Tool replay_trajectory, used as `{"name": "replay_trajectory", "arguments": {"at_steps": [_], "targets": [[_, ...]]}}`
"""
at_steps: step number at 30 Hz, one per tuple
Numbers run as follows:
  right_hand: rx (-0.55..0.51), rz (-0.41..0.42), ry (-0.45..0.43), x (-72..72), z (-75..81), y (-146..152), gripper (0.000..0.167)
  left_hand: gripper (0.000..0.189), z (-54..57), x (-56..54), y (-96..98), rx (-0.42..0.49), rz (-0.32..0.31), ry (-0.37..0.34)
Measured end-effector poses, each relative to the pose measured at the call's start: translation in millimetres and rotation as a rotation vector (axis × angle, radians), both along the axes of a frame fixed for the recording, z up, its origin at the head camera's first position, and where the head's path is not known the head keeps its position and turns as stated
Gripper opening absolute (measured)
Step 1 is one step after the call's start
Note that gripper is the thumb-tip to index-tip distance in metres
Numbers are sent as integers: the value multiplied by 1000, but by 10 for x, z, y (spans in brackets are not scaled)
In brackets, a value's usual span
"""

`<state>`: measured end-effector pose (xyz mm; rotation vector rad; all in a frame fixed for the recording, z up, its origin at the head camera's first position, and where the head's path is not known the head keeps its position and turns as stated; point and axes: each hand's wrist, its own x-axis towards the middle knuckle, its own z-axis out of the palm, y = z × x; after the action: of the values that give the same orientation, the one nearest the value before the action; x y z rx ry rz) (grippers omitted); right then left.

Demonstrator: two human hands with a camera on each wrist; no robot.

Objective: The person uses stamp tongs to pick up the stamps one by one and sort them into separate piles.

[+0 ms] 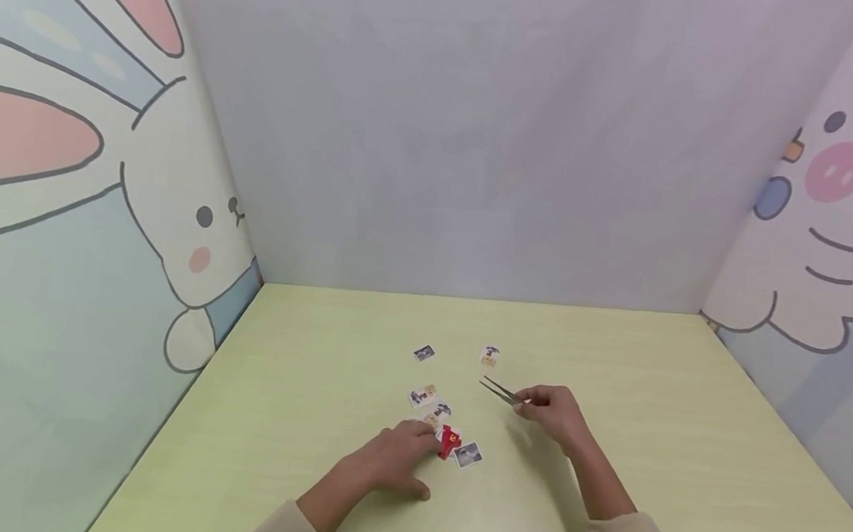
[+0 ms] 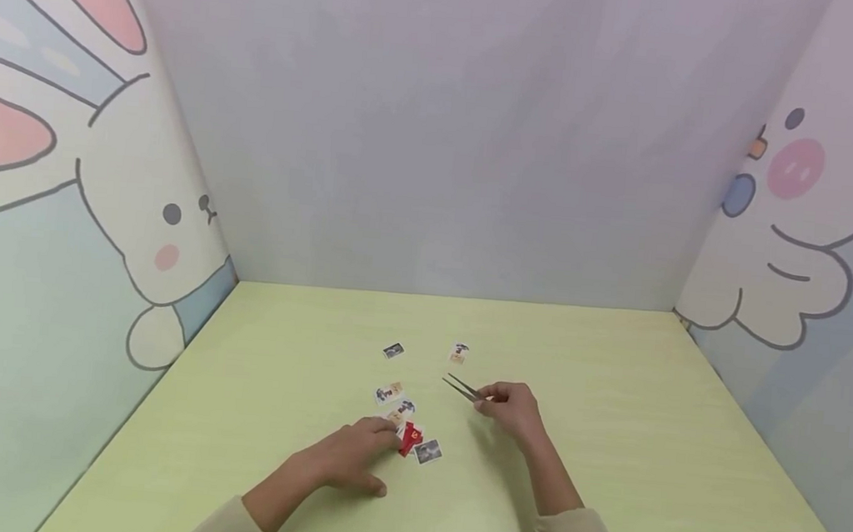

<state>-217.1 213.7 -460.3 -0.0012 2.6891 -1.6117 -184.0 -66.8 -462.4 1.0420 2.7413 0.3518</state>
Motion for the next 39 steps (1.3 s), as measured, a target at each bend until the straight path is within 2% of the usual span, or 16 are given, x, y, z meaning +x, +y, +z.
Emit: {"name": "replay_trajectory", "arguments": {"at_steps": [10, 15, 24, 39], "targets": [[35, 58, -46, 73, -11, -36, 15, 53, -9, -19, -3, 2, -14, -3], [47, 124, -60, 91, -29, -31, 13, 49, -29, -3, -4, 1, -5, -38], [90, 258, -90, 100, -53, -15, 12, 52, -28, -11, 6, -9, 5, -17], [49, 348, -109, 131, -69, -36, 14, 53, -29, -8, 24, -4, 10, -37]]}}
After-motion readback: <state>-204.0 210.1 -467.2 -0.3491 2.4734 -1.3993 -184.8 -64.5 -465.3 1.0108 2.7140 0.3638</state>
